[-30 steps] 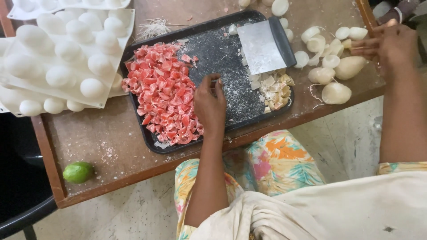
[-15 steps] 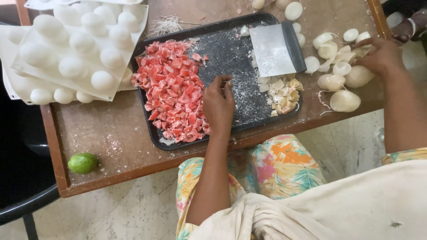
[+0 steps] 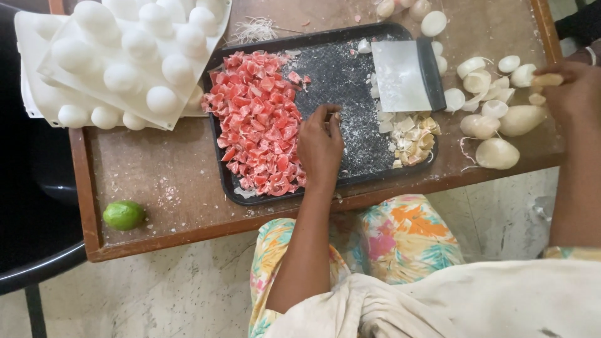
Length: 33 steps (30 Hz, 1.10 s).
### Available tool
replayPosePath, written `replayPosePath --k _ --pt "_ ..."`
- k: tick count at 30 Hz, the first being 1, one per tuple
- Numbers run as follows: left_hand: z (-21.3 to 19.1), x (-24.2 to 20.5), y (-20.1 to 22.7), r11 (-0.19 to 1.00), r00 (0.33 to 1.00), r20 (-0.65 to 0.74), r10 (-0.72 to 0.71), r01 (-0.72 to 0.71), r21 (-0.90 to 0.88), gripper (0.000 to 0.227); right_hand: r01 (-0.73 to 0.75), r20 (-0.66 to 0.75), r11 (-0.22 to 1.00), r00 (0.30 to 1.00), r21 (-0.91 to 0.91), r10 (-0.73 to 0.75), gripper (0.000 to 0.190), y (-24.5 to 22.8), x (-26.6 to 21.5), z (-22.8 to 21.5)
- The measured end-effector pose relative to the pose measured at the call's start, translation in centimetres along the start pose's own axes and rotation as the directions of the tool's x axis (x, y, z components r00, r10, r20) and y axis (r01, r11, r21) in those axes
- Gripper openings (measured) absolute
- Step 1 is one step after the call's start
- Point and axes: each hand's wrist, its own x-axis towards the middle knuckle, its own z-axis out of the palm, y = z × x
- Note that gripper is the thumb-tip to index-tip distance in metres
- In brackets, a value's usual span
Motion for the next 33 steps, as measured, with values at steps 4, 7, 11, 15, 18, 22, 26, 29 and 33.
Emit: replayPosePath --k 4,7,11,15,18,22,26,29,33 --pt "0.5 -0.2 -0.2 0.998 0.997 -0.041 0.059 -0.061 -0.029 0.014 0.144 -0.093 0.963 0.988 0.226 -0.126 0.031 -10.4 -8.0 -3.9" --pt "1.3 0.3 -0.6 0.954 0.982 0.126 -0.140 0.168 -0.248 0.031 0.136 0.101 0.960 0.981 0.245 -0.165 0.034 -19.5 -13.6 -3.8" --pt "1.6 1.0 -1.2 0.515 0.840 0.475 -0.262 0.538 -0.668 0.065 0.047 0.452 0.881 0.845 0.471 -0.286 0.029 -25.3 -17.0 0.4" --pt "2.6 1.0 -2.7 0.281 0.789 0.589 -0.173 0.613 -0.739 0.058 0.247 0.444 0.841 0.759 0.481 -0.477 0.037 -27.3 -18.0 2.7" --pt "5.0 0.9 -5.3 0.353 0.869 0.476 -0.137 0.492 -0.796 0.038 0.153 0.276 0.910 0.922 0.384 -0.272 0.040 -25.1 -16.4 3.4" --pt "2.6 1.0 -2.6 0.542 0.888 0.394 -0.236 0.457 -0.706 0.025 0.089 0.124 0.957 0.984 0.277 -0.127 0.025 -21.4 -13.6 3.8" --pt "1.7 0.6 -1.8 0.898 0.943 0.237 -0.233 0.303 -0.320 0.018 0.342 -0.046 0.940 0.939 0.022 -0.341 0.037 -16.3 -9.8 5.9" --pt "2.0 0.0 -1.9 0.965 0.975 0.211 -0.072 0.122 -0.231 0.013 0.180 0.060 0.975 0.980 0.126 -0.189 0.048 -14.7 -7.2 7.5" --pt "0.5 -0.5 0.8 0.998 0.945 0.321 0.058 -0.045 -0.047 0.022 0.074 0.117 0.981 0.988 0.178 -0.096 0.054 -14.2 -4.7 8.7"
